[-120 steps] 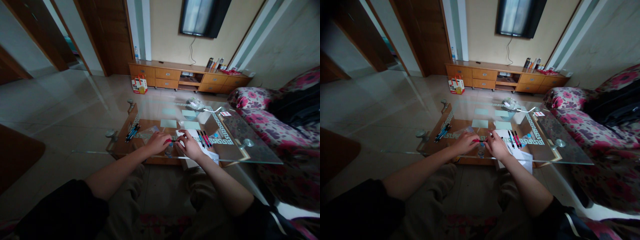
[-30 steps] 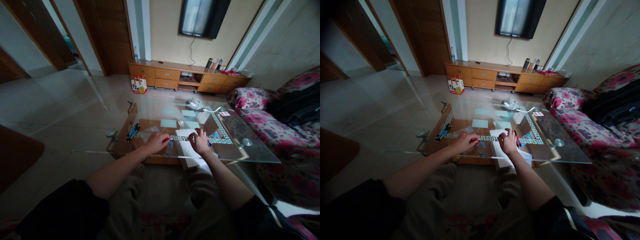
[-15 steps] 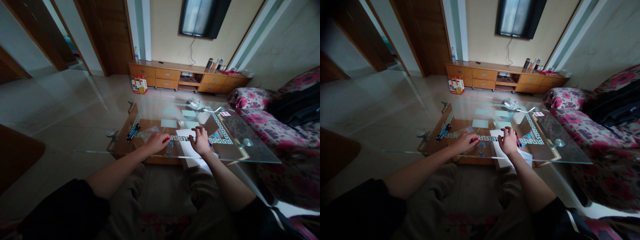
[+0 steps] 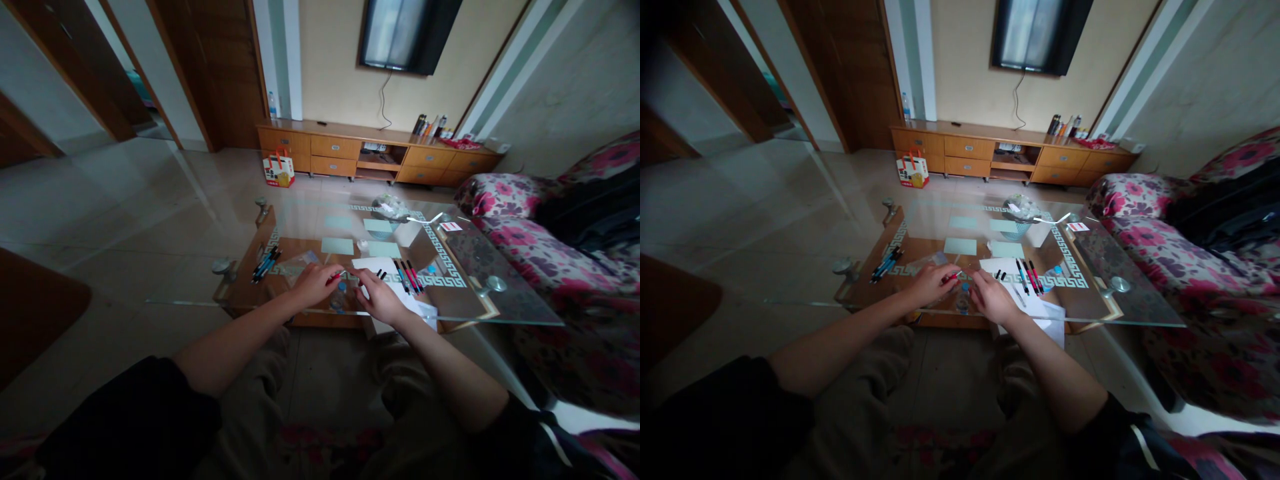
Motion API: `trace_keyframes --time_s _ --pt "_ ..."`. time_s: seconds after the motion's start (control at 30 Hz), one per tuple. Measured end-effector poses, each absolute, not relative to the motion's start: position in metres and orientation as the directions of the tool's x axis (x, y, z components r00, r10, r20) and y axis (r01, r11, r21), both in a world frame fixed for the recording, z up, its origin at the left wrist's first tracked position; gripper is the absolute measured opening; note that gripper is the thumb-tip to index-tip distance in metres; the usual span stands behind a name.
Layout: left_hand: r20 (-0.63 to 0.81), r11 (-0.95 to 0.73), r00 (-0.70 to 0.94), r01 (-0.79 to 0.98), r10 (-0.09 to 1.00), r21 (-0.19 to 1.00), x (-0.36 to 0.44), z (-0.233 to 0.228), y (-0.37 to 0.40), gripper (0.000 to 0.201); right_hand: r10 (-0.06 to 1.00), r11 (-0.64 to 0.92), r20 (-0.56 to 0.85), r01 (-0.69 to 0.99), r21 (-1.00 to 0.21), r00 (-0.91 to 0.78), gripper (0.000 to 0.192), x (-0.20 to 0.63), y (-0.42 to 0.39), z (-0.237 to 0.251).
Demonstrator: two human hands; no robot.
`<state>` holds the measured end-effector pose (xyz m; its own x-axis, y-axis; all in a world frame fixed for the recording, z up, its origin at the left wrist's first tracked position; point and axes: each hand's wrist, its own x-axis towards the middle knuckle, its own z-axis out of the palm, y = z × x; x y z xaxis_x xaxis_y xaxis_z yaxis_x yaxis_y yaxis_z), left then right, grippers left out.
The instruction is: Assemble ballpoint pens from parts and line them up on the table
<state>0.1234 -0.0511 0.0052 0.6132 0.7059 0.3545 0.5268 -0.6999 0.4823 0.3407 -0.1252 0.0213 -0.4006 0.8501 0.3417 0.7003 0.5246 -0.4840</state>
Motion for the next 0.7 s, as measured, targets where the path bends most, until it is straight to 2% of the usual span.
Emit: trace_keyframes --time_s 0.13,0.27,0.7 --pt "0.357 -0.725 0.644 0.497 0.677 0.477 0.123 0.006 -0.051 0.015 0.842 0.540 0.305 0.697 -0.472 -0.445 0.070 0.335 -0.123 0.012" --pt "0.365 -0.733 0.652 0.476 0.665 0.485 0.122 0.008 -0.052 0.013 0.842 0.539 0.292 0.700 -0.469 -0.452 0.076 0.332 -0.122 0.006" --pt "0.360 -0.739 0.659 0.485 0.660 0.468 0.123 0.008 -0.052 0.018 0.855 0.519 0.292 0.720 -0.461 -0.430 0.074 0.337 -0.122 0.009"
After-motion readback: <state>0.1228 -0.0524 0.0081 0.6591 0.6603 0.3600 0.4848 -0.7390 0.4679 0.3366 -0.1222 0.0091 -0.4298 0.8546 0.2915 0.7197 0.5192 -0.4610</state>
